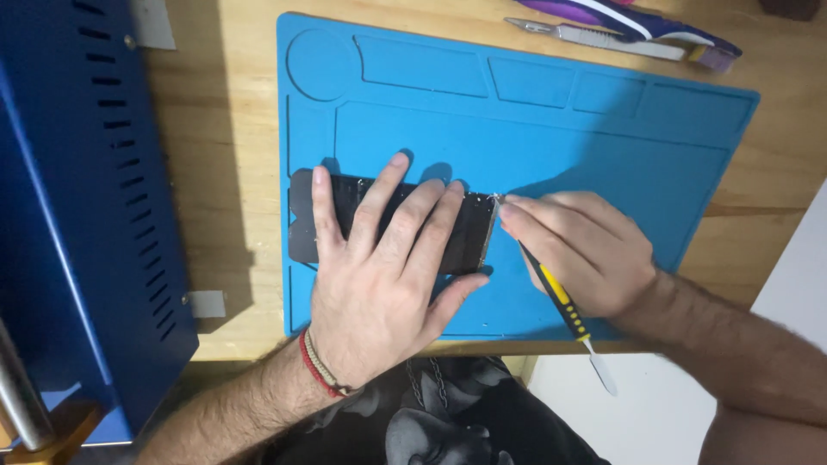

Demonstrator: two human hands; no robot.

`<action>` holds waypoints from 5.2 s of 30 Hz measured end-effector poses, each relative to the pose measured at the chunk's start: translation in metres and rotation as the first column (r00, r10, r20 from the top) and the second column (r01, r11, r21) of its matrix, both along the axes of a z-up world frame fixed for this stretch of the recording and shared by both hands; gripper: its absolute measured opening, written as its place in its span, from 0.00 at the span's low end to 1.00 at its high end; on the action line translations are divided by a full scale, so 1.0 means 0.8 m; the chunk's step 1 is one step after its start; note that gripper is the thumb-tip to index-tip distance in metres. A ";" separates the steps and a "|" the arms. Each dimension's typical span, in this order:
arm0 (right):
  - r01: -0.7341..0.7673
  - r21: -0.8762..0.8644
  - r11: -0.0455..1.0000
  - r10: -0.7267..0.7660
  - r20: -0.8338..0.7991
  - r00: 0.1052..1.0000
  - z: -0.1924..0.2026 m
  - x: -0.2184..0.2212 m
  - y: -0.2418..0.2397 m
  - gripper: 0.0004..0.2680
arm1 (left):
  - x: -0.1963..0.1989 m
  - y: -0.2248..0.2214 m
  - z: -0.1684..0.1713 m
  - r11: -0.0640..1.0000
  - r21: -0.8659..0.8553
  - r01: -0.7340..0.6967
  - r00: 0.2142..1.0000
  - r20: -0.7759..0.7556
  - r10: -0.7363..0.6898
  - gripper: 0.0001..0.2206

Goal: Cleaning and prying the screen of a mobile phone during a repair process

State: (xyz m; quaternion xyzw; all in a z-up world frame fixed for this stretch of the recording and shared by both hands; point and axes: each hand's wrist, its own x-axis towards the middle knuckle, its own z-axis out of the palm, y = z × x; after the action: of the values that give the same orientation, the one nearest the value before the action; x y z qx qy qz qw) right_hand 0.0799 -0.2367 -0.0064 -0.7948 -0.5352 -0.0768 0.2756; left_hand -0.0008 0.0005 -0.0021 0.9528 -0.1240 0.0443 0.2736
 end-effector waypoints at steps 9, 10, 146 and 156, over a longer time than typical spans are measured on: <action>-0.062 0.006 0.998 0.062 -0.006 0.998 0.003 0.002 0.003 0.09 | 0.000 0.002 -0.001 1.000 -0.004 0.013 1.000 -0.007 -0.013 0.31; -0.036 0.024 0.999 0.035 0.041 0.999 0.003 0.003 0.007 0.08 | -0.001 0.002 -0.002 1.000 0.000 0.015 1.000 0.005 -0.015 0.31; 0.057 0.395 0.917 0.378 -0.905 0.197 0.032 -0.037 -0.002 0.22 | -0.026 -0.075 0.095 0.045 -0.998 -0.050 0.995 -0.046 0.091 0.20; 0.081 0.271 0.959 0.259 -0.956 0.136 0.027 -0.013 -0.025 0.27 | -0.023 -0.022 0.058 0.283 -0.943 0.174 0.982 0.147 -0.116 0.22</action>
State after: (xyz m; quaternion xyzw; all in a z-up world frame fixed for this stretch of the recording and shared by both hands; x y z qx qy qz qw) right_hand 0.0692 -0.2564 0.0154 -0.5724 -0.2548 0.4103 0.6626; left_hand -0.0194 -0.0172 0.0440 0.5887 -0.1660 0.1076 0.7838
